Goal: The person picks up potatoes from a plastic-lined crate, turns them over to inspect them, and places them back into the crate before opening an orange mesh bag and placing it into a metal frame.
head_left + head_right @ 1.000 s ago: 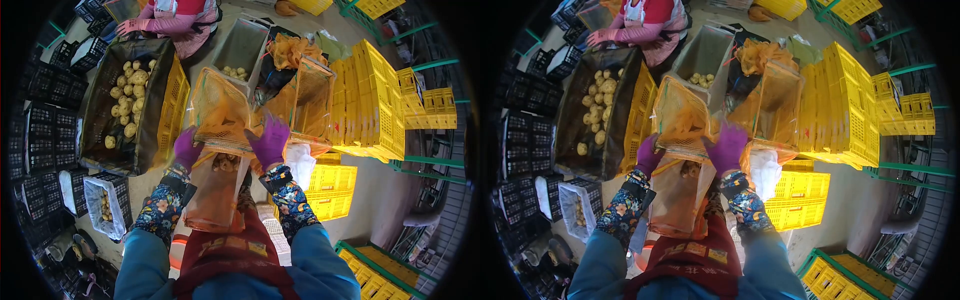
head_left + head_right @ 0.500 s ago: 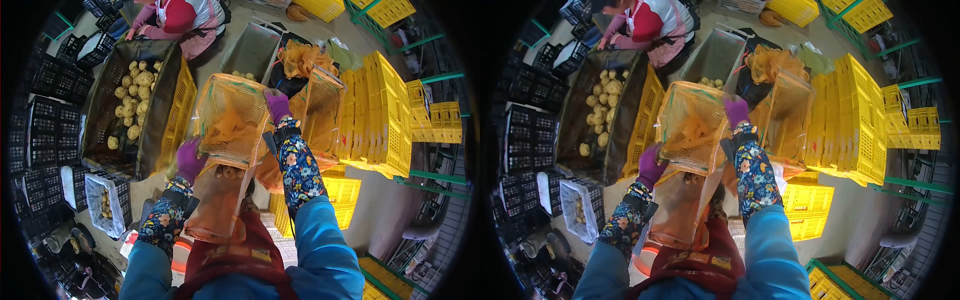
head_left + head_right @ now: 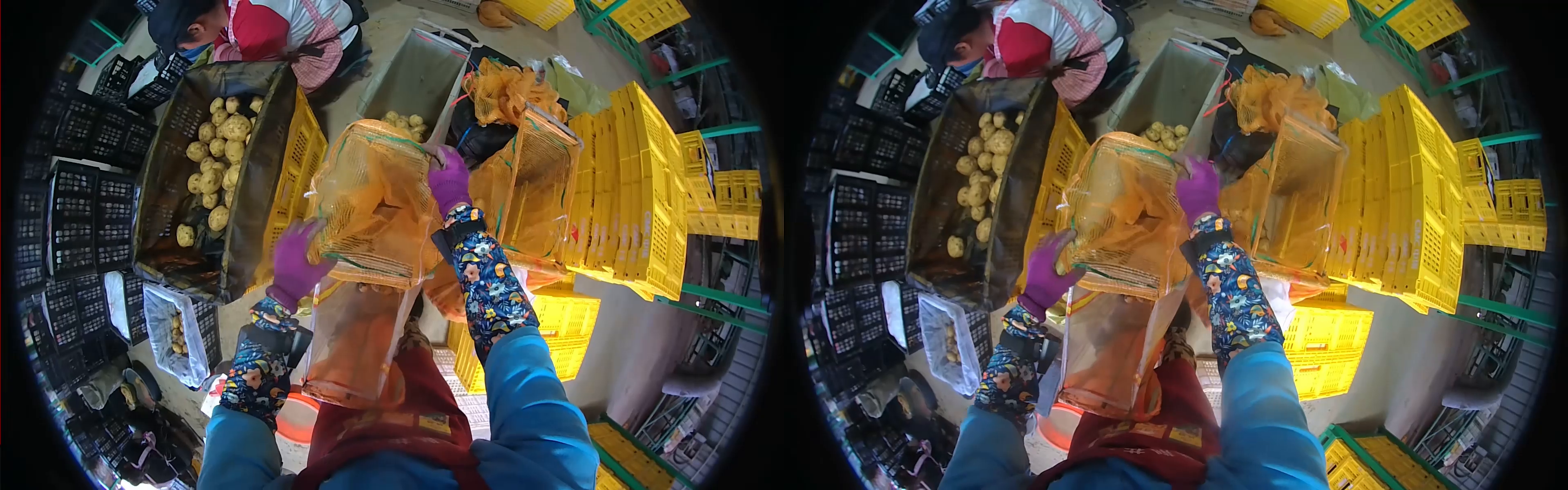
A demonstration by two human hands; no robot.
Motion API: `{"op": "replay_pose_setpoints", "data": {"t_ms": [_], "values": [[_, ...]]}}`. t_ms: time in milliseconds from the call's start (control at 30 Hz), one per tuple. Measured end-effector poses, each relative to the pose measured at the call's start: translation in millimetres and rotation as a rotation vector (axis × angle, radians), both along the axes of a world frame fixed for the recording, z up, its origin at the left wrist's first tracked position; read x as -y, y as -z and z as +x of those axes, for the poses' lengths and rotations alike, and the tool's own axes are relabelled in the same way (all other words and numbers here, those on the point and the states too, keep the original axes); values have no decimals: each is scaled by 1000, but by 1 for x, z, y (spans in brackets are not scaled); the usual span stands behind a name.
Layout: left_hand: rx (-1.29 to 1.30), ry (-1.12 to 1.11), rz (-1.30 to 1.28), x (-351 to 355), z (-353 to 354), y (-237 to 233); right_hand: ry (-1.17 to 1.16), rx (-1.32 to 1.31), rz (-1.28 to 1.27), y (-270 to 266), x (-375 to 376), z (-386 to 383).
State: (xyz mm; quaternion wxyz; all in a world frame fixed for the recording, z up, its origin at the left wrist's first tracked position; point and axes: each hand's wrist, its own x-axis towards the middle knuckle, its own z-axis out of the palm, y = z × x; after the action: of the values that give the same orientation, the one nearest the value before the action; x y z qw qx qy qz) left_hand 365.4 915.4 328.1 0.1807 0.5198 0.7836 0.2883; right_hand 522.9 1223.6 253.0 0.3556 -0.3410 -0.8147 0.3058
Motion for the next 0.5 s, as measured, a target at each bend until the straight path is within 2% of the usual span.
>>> {"op": "replay_pose_setpoints", "data": {"t_ms": [100,167,233,300,400,500], "values": [[-46,64,165,-30,-25,-35,-78,77,-161,-2,-4,3],[204,-68,244,-68,-27,-61,-77,118,-307,-17,0,2],[91,-223,328,-114,-37,-47,-63,157,-272,-23,5,0],[-47,-282,218,-156,-50,-22,-47,147,-307,-28,15,0],[124,-336,63,-206,-91,59,-12,84,-412,-32,19,-1],[150,-290,-99,-226,-109,60,9,79,-458,-27,19,-2]]}}
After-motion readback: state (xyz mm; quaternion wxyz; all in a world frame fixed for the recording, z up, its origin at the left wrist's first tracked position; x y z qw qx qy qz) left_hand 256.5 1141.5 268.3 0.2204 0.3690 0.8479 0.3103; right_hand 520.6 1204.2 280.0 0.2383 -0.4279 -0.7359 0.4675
